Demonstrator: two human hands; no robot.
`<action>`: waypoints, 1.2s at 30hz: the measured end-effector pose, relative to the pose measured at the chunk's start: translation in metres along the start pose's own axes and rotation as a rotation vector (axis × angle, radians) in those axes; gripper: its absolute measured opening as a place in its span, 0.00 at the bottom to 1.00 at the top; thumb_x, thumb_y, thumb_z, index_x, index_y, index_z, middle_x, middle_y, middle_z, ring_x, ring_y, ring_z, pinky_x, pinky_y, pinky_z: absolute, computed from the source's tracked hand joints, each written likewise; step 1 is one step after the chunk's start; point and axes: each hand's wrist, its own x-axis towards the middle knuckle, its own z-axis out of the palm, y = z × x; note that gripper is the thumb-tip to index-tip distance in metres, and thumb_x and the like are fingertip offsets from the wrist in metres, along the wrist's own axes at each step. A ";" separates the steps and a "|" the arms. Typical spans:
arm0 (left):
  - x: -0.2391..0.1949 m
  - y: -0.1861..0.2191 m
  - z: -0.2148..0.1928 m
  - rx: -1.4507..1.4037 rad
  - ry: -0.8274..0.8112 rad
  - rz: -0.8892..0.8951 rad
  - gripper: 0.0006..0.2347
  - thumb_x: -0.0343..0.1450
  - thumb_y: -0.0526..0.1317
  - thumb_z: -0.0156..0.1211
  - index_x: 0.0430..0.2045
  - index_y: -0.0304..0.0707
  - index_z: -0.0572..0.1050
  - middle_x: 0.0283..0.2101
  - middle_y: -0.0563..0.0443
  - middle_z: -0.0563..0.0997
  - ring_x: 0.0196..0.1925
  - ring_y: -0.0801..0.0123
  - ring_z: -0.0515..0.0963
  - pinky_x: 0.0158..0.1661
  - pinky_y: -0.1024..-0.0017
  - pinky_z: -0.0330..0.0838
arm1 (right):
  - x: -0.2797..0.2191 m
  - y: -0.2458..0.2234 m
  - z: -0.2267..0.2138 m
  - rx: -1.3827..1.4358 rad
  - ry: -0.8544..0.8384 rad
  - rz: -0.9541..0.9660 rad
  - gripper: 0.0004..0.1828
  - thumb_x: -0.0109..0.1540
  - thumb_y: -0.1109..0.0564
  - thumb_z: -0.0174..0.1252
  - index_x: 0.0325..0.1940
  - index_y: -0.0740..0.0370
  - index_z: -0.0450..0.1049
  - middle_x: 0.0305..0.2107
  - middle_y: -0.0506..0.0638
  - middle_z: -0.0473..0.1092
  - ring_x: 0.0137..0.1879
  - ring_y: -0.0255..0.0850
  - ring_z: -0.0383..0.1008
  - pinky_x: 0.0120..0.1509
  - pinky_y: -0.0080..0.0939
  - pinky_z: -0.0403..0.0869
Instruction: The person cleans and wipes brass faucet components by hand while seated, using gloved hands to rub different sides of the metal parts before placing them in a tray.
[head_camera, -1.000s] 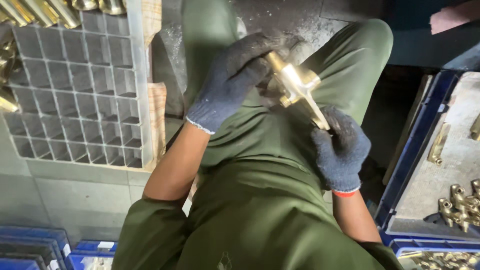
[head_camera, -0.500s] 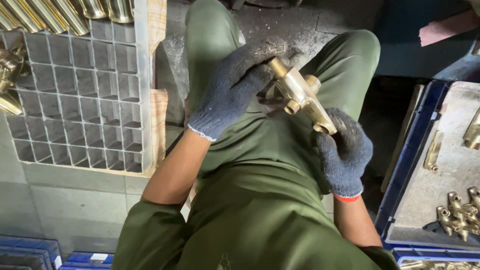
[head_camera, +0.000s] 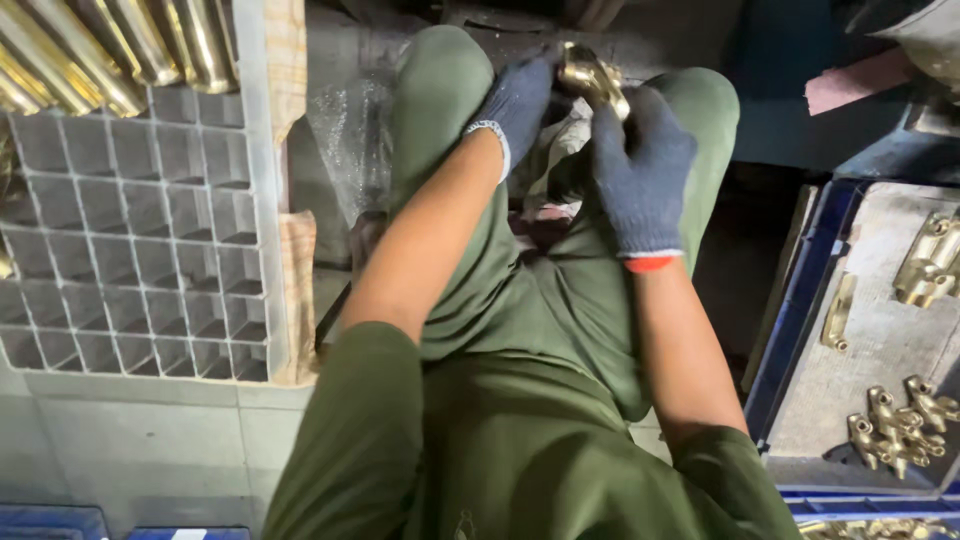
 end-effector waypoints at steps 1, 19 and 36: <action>0.010 -0.006 0.004 -0.127 0.030 -0.035 0.15 0.74 0.42 0.46 0.38 0.31 0.80 0.35 0.44 0.84 0.35 0.62 0.83 0.40 0.66 0.77 | 0.005 -0.001 0.005 0.021 -0.001 -0.009 0.08 0.69 0.60 0.62 0.45 0.70 0.75 0.29 0.58 0.72 0.31 0.40 0.71 0.39 0.42 0.70; 0.056 -0.032 0.014 -0.667 0.022 -0.198 0.12 0.71 0.39 0.50 0.36 0.30 0.79 0.34 0.41 0.83 0.34 0.57 0.82 0.39 0.61 0.77 | 0.037 0.007 0.029 -0.035 0.016 -0.107 0.08 0.70 0.59 0.62 0.42 0.69 0.74 0.30 0.58 0.71 0.34 0.45 0.73 0.40 0.43 0.70; -0.204 0.062 -0.037 0.259 -0.154 0.503 0.16 0.77 0.32 0.56 0.60 0.30 0.70 0.57 0.47 0.80 0.60 0.68 0.78 0.64 0.71 0.72 | -0.113 -0.019 -0.078 0.240 -0.126 0.011 0.19 0.71 0.56 0.58 0.62 0.73 0.73 0.48 0.58 0.75 0.48 0.41 0.77 0.56 0.38 0.75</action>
